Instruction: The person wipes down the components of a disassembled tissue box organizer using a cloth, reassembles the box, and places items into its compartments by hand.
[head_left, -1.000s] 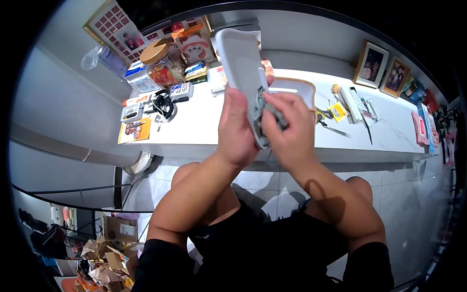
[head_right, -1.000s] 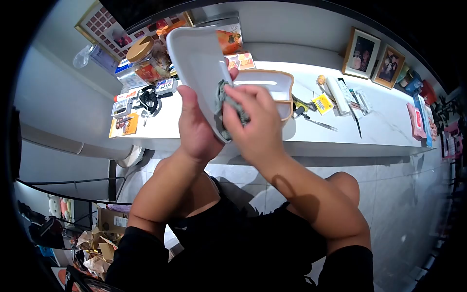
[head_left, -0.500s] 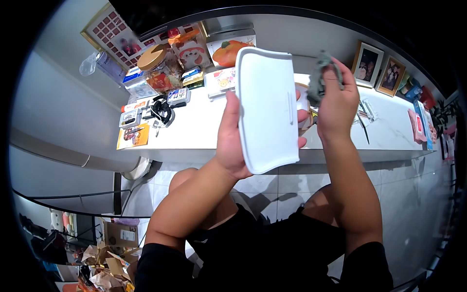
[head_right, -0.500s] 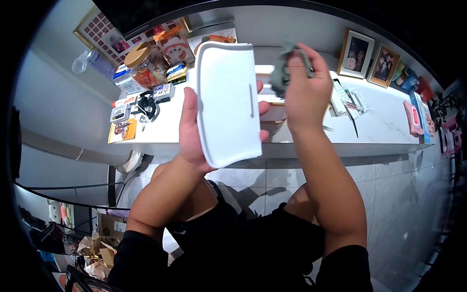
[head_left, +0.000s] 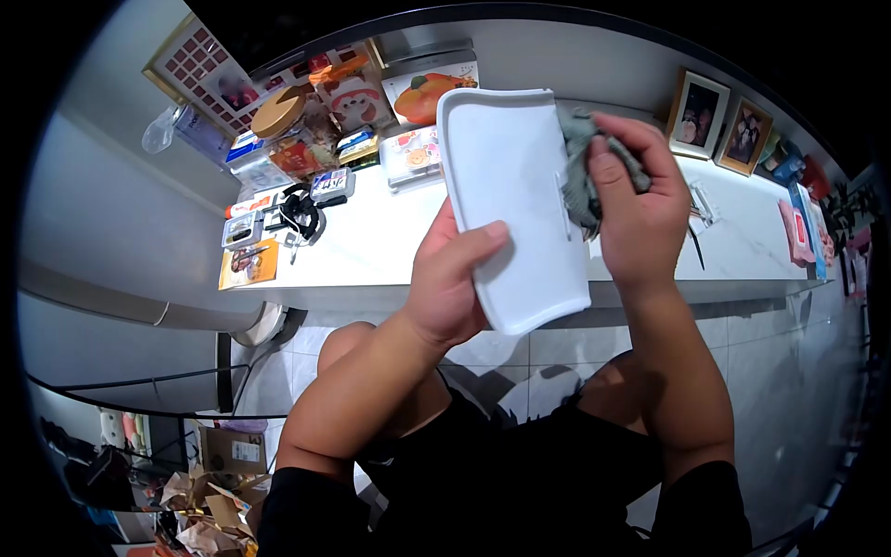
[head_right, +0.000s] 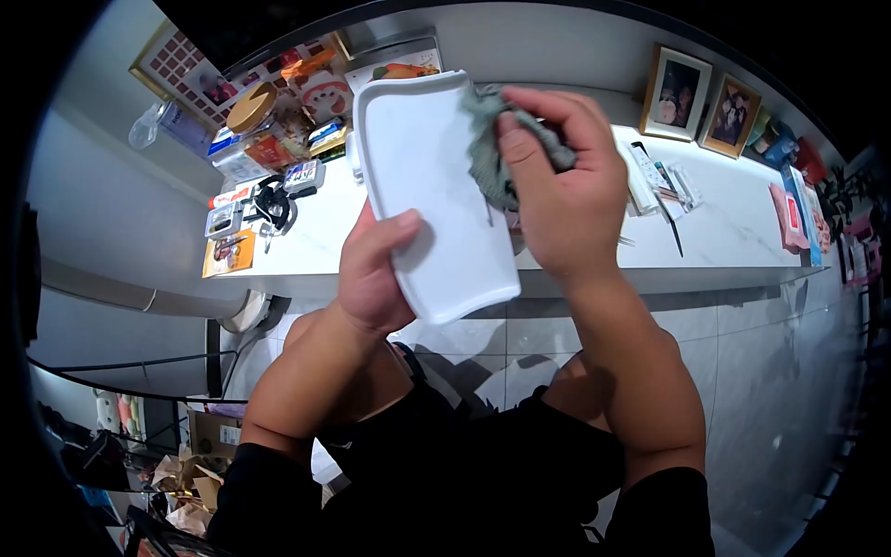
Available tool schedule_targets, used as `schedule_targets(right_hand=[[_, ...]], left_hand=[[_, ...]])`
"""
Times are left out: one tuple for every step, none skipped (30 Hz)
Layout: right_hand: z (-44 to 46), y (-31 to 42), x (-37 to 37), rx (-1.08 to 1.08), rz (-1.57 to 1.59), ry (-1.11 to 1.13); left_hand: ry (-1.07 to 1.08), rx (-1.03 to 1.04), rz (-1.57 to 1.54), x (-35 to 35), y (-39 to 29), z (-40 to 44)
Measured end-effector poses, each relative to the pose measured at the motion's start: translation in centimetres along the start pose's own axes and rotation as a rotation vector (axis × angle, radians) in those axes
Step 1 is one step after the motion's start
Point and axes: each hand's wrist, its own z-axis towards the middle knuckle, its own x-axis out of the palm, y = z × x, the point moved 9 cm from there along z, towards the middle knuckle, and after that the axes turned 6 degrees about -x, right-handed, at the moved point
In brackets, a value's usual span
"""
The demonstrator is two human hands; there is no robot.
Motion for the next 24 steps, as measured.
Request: schedule_targets(right_hand=[[-0.1, 0.4, 0.3, 0.002, 0.000, 0.000], [-0.5, 0.2, 1.1, 0.068, 0.043, 0.050], [-0.9, -0.2, 1.9, 0.137, 0.086, 0.101], [-1.7, -1.4, 2.0, 0.273, 0.143, 0.086], [-2.2, -1.7, 2.2, 0.279, 0.144, 0.086], [-2.3, -1.2, 2.3, 0.167, 0.039, 0.094], [-2.4, -0.4, 2.5, 0.053, -0.064, 0.102], [-2.9, 0.1, 2.8, 0.030, -0.130, 0.115], [-3.4, 0.2, 3.1, 0.031, -0.124, 0.115], [-3.9, 0.1, 3.5, 0.047, -0.146, 0.129], [-4.3, 0.0, 3.9, 0.055, -0.166, 0.143], [-4.8, -0.2, 4.4, 0.085, -0.183, 0.189], [-5.0, -0.2, 4.5, 0.081, -0.175, 0.190], [-5.1, -0.3, 4.7, 0.052, -0.182, 0.215], [-5.2, -0.4, 4.8, 0.022, -0.191, 0.239], [-4.5, -0.9, 4.5, -0.025, -0.213, 0.241], [-4.1, -1.1, 4.4, -0.030, -0.213, 0.240], [-3.9, -3.5, 3.0, 0.293, 0.026, 0.058], [-4.9, -5.7, 2.5, 0.611, 0.269, -0.123], [-5.0, -5.7, 3.0, 0.684, 0.544, -0.236], [-5.6, -5.3, 3.0, 0.681, 0.547, -0.232], [-6.3, -4.1, 3.6, 0.638, 0.474, -0.067], [-7.1, -3.2, 4.4, 0.592, 0.398, 0.095], [-7.5, -1.4, 5.8, 0.433, 0.428, 0.154]], left_hand=[[-0.001, -0.002, -0.001, 0.2, 0.1, 0.1], [-0.050, 0.026, 0.006, -0.1, -0.1, 0.0], [-0.101, 0.053, 0.012, -0.5, -0.2, -0.1], [-0.145, 0.066, 0.000, -1.0, -0.2, 0.0], [-0.149, 0.061, -0.001, -1.1, -0.1, 0.1], [-0.191, 0.131, 0.005, -1.5, -0.8, 0.2], [-0.233, 0.202, 0.012, -1.9, -1.5, 0.2], [-0.266, 0.251, -0.009, -2.3, -1.9, 0.2], [-0.270, 0.253, -0.005, -2.4, -2.1, 0.2], [-0.271, 0.259, -0.036, -2.5, -2.4, 0.1], [-0.267, 0.271, -0.066, -2.7, -2.8, 0.2], [-0.270, 0.281, -0.060, -2.8, -3.1, 0.3], [-0.242, 0.290, -0.080, -2.7, -3.1, 0.4], [-0.210, 0.298, -0.100, -2.7, -3.2, 0.6], [-0.209, 0.303, -0.098, -2.9, -3.2, 0.6], [-0.263, 0.258, -0.086, -3.6, -2.7, 0.7], [-0.316, 0.213, -0.074, -4.2, -2.3, 0.7], [-0.342, 0.170, -0.067, -4.5, -2.2, 0.9], [-0.339, 0.179, -0.065, -4.7, -2.4, 1.1], [-0.367, 0.110, -0.036, -5.4, -1.8, 1.2], [-0.396, 0.038, -0.008, -6.1, -1.0, 1.3], [-0.411, 0.009, 0.119, -6.2, -0.9, 1.2], [-0.442, 0.031, 0.136, -5.8, -0.5, 1.0], [-0.474, 0.052, 0.154, -5.0, -0.5, 0.7]])
